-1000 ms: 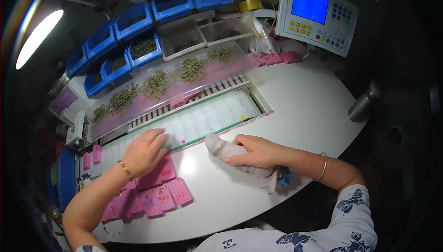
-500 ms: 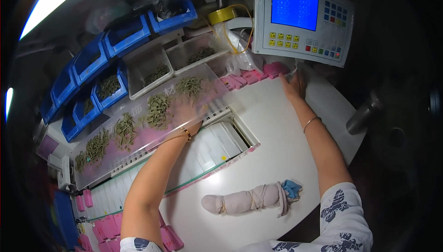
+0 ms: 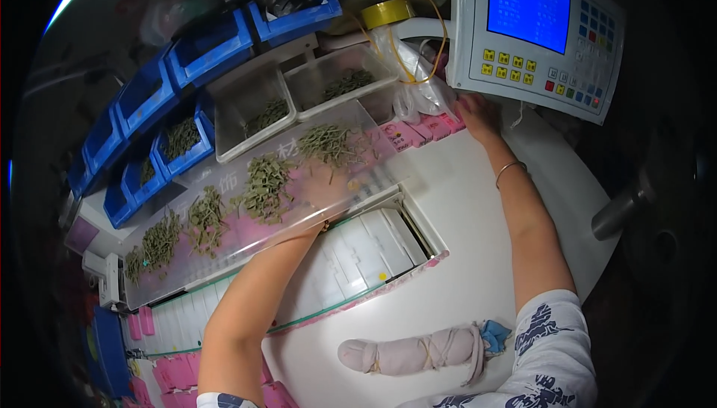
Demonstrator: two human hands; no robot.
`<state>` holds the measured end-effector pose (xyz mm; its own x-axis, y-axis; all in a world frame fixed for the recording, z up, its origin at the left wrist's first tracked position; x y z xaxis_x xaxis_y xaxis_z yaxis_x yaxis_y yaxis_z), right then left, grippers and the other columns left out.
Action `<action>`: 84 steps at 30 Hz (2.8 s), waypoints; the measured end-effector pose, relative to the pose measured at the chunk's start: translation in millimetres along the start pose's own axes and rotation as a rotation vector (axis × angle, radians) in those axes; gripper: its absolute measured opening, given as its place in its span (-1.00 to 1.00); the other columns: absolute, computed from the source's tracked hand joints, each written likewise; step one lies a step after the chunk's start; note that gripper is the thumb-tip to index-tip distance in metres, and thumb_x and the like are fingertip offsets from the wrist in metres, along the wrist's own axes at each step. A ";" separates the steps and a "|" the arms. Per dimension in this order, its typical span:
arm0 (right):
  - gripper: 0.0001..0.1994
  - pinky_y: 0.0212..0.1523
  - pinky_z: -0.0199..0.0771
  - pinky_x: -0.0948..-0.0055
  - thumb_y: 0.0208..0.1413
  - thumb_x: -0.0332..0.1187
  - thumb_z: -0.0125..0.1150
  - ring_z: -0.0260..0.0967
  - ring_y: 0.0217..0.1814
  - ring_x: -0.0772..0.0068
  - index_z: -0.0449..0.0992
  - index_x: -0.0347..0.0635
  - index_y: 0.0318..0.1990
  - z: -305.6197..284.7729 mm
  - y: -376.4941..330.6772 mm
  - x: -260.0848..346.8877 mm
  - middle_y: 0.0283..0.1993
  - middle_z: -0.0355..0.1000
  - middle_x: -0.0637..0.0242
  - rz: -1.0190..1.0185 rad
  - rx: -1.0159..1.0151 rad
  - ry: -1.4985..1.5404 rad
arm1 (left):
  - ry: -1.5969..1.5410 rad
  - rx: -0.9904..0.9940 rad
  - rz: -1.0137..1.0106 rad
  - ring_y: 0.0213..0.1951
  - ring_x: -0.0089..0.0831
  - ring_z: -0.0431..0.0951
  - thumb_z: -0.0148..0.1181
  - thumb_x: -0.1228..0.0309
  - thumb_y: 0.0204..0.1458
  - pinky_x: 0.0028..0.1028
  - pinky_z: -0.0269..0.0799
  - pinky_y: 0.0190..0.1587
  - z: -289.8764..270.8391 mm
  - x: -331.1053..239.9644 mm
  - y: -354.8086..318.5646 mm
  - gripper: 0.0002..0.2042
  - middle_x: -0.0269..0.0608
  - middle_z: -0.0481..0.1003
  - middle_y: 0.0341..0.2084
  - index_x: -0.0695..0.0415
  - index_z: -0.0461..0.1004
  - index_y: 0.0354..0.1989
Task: Placing dried botanical materials into molds and pressing them down as part of candle production.
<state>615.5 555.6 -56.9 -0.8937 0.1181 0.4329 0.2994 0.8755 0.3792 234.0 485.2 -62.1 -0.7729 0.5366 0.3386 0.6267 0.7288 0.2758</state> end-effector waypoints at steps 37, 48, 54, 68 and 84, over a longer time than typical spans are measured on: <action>-0.62 0.22 0.26 0.18 -0.08 0.04 0.40 0.20 0.22 0.03 0.56 0.01 -0.23 -103.3 -187.0 71.6 0.09 0.31 0.12 -0.152 0.246 -0.005 | -0.867 0.032 -0.118 0.22 0.08 0.23 0.23 0.07 0.11 -0.09 0.19 0.24 -181.3 -56.6 -206.1 -0.48 0.19 0.27 0.15 0.16 0.42 0.15; -0.59 0.24 0.13 0.08 -0.13 0.10 0.42 0.17 0.18 0.03 0.50 0.01 -0.32 4.6 -138.2 148.7 0.01 0.30 0.20 -0.194 0.141 0.026 | -0.844 0.109 -0.340 0.29 0.08 0.10 0.25 0.26 0.12 -0.06 0.05 0.32 -197.8 -2.2 -311.2 -0.57 0.12 0.15 0.22 0.07 0.41 0.15; -0.72 0.19 0.24 0.04 -0.07 -0.09 0.35 0.19 0.23 -0.01 0.50 -0.03 -0.31 22.8 -123.4 150.7 0.06 0.30 0.14 -0.224 -0.100 -0.039 | -0.654 -0.007 -0.275 0.24 0.10 0.19 0.23 0.26 0.12 -0.08 0.11 0.29 -182.0 17.6 -270.9 -0.57 0.13 0.21 0.19 0.08 0.40 0.15; -0.43 0.26 0.28 0.19 0.02 0.05 0.31 0.31 0.28 0.06 0.48 -0.10 0.10 -6.5 -62.1 52.7 0.20 0.40 0.10 0.202 -0.084 0.147 | -0.422 0.144 -0.409 0.09 0.10 0.34 0.20 0.14 0.09 -0.08 0.27 0.14 -81.6 53.9 -122.4 -0.55 0.23 0.36 0.04 0.20 0.49 0.06; -0.57 -0.15 0.52 0.47 0.04 -0.45 0.37 0.47 -0.11 0.41 0.36 -0.35 0.04 29.1 -107.8 105.4 -0.11 0.46 0.16 0.177 0.370 0.938 | -0.337 0.139 -0.609 -0.13 0.08 0.58 0.29 -0.08 -0.03 -0.16 0.55 -0.11 -76.7 99.7 -141.3 -0.08 0.35 0.33 0.11 0.39 0.10 0.32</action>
<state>479.4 487.3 -75.9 -0.1777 -0.0152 0.9840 0.1377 0.9897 0.0401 75.9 403.1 1.7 -0.9845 0.1028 -0.1423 0.0727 0.9765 0.2027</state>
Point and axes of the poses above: each hand's wrist, its own y-axis towards the middle knuckle, its own z-axis out of the palm, x = y × z, the point moved 10 cm from there along y, towards the middle knuckle
